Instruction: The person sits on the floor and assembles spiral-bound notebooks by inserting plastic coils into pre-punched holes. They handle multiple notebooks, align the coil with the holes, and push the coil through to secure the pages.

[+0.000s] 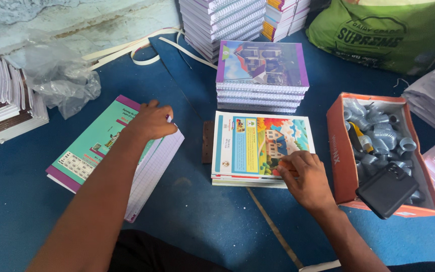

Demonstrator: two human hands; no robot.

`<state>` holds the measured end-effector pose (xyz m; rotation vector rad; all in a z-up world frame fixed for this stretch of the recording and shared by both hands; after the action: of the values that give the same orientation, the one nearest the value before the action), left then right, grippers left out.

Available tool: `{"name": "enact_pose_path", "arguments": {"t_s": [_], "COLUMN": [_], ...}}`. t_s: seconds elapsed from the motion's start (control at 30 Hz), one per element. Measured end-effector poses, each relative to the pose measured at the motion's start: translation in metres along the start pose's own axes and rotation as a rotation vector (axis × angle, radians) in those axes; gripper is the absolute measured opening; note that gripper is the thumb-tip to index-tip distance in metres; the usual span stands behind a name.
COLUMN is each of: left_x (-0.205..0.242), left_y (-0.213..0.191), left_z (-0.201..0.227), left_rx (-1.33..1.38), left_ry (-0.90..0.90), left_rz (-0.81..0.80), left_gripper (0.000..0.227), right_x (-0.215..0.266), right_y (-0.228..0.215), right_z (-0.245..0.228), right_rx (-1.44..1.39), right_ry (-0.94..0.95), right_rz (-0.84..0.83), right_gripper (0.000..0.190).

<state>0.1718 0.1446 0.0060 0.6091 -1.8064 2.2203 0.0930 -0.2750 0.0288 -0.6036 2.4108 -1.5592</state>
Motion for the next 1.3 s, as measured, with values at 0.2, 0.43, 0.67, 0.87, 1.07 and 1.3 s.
{"name": "enact_pose_path", "arguments": {"t_s": [0.2,0.43,0.67,0.87,1.07,1.3], "left_x": [0.011,0.03,0.044,0.053,0.053,0.056], "left_y": [-0.009,-0.019,-0.024,-0.032,-0.035,-0.034], "left_z": [-0.003,0.002,0.006,-0.004,-0.011,-0.015], "left_rx": [0.029,0.088,0.216,0.34,0.415,0.441], "left_ry": [0.095,0.065,0.003,-0.063,-0.064,-0.04], "left_rz": [0.199,0.317,0.405,0.464,0.467,0.527], "left_gripper": [0.046,0.038,0.072,0.093,0.095,0.093], "right_x": [-0.003,-0.003,-0.028,-0.06,-0.106,-0.132], "right_y": [-0.012,-0.038,0.029,0.1,0.163,0.196], "right_z": [-0.006,-0.015,-0.088,-0.18,-0.221,-0.234], "right_rx": [-0.066,-0.225,-0.72,-0.92,-1.265,-1.111], "right_ry": [-0.073,-0.086,-0.053,-0.205,-0.08,0.076], "right_rz": [0.109,0.228,0.058,-0.215,-0.42,-0.431], "right_gripper": [0.025,0.025,0.027,0.045,0.065,0.071]}}
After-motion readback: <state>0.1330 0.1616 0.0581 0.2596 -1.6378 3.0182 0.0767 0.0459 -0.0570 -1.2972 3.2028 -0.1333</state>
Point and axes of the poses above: each hand's wrist, its own x-axis away from the middle knuckle, its own y-axis out of the palm, z = x × y, the point moved 8 cm from there along -x, towards the middle knuckle, and after that the axes turned 15 degrees about -z, right-handed, at the moved point
